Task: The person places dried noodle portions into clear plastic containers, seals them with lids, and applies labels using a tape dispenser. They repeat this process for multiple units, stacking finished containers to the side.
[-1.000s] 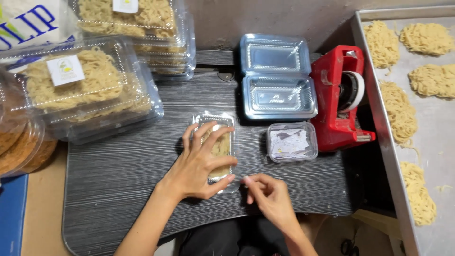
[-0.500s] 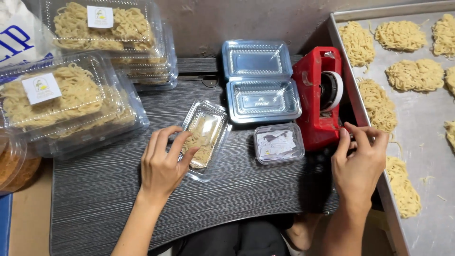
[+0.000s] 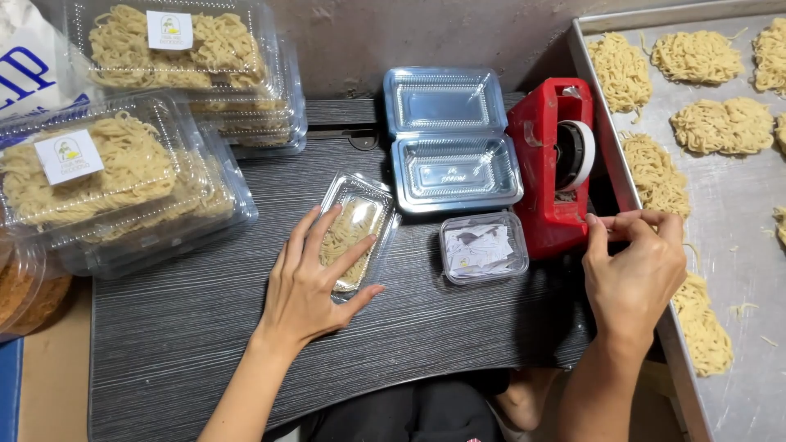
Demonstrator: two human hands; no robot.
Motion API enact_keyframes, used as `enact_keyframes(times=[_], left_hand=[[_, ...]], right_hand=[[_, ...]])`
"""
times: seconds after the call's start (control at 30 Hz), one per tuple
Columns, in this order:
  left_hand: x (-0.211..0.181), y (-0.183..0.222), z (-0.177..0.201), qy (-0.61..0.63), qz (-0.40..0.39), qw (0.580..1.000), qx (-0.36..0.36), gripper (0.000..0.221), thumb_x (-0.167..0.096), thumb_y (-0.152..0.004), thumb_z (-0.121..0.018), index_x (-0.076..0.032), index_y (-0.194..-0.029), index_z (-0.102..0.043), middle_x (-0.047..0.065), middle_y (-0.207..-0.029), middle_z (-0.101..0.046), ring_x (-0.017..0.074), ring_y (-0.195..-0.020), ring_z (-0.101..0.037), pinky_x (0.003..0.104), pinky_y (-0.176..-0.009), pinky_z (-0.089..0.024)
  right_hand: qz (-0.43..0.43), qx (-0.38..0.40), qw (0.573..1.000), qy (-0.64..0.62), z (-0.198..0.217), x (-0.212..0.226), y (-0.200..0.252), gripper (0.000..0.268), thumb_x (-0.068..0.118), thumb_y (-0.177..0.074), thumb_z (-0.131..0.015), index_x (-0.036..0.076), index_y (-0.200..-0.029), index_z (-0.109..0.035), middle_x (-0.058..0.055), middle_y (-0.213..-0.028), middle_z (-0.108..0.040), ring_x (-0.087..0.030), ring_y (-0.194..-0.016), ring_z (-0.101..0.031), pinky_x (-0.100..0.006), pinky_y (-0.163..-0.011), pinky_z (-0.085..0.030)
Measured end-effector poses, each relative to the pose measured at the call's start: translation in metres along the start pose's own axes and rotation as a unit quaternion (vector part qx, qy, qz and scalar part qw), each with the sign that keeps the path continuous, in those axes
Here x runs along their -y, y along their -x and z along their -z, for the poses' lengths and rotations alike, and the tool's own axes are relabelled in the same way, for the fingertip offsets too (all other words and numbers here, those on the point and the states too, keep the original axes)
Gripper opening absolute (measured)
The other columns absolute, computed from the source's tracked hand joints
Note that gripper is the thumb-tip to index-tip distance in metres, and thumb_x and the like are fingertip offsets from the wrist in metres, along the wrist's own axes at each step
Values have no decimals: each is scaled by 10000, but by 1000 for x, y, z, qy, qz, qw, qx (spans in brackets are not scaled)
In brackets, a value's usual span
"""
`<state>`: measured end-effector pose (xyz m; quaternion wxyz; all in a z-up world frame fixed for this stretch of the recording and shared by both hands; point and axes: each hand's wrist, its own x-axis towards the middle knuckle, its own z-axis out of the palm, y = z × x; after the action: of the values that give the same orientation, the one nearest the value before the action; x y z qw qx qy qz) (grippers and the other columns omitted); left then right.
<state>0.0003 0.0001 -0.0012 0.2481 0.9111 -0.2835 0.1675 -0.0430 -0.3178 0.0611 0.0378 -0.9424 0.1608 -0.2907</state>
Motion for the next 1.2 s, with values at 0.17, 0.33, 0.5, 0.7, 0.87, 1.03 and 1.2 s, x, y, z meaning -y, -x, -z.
enact_keyframes(times=[0.17, 0.33, 0.5, 0.7, 0.87, 1.03, 1.2], left_hand=[[1, 0, 0, 0, -3, 1000, -3, 472, -544, -794, -479, -295, -1189, -543, 142, -1321, -405, 316, -1237, -369, 487, -851, -462], [1, -1, 0, 11, 1, 1000, -3, 443, -521, -805, -481, -302, -1185, -548, 129, -1317, -408, 305, -1232, -373, 493, -829, -476], [2, -1, -1, 12, -1, 1000, -3, 433, -514, -812, -472, -295, -1176, -553, 130, -1314, -413, 301, -1227, -378, 500, -839, -470], [1, -3, 1, 11, 1, 1000, 7, 427, -497, -807, -486, -281, -1167, -563, 132, -1310, -413, 299, -1222, -376, 494, -813, -483], [1, -3, 0, 10, 3, 1000, 5, 425, -499, -804, -483, -286, -1162, -567, 128, -1307, -420, 296, -1219, -380, 483, -797, -491], [1, -3, 0, 5, 7, 1000, 14, 420, -501, -803, -476, -294, -1156, -571, 121, -1309, -420, 283, -1228, -370, 491, -792, -491], [1, -4, 1, 4, 13, 1000, 22, 411, -490, -796, -491, -300, -1152, -572, 114, -1316, -415, 286, -1224, -374, 485, -764, -500]], right_hand=[[0, -15, 1000, -9, 0, 1, 1, 109, 164, -886, -732, 74, -837, -696, -96, -861, -596, -232, -690, -572, -392, -692, -440], [-16, -2, 1000, -9, 5, 6, 0, 121, 207, -899, -742, 104, -849, -704, -59, -734, -595, -218, -634, -567, -375, -660, -428], [-38, 13, 986, -159, 17, 21, -6, 71, 55, -917, -672, -8, -888, -666, -89, -774, -642, -156, -650, -597, -265, -680, -488], [-72, -15, 978, -193, 15, 19, 0, 66, 55, -907, -668, -6, -929, -681, -93, -808, -648, -141, -669, -595, -236, -655, -490], [-161, -30, 947, -276, 8, 18, 6, 182, 71, -891, -663, -30, -1038, -630, -94, -789, -606, -105, -707, -568, -190, -645, -492], [-218, -31, 916, -334, -6, 19, 15, 131, 90, -901, -589, 12, -1007, -590, -55, -836, -587, -75, -759, -548, -160, -719, -472], [-268, -71, 872, -402, -18, 15, 22, 96, 94, -926, -547, 20, -986, -538, -37, -834, -559, -64, -726, -531, -142, -682, -448]])
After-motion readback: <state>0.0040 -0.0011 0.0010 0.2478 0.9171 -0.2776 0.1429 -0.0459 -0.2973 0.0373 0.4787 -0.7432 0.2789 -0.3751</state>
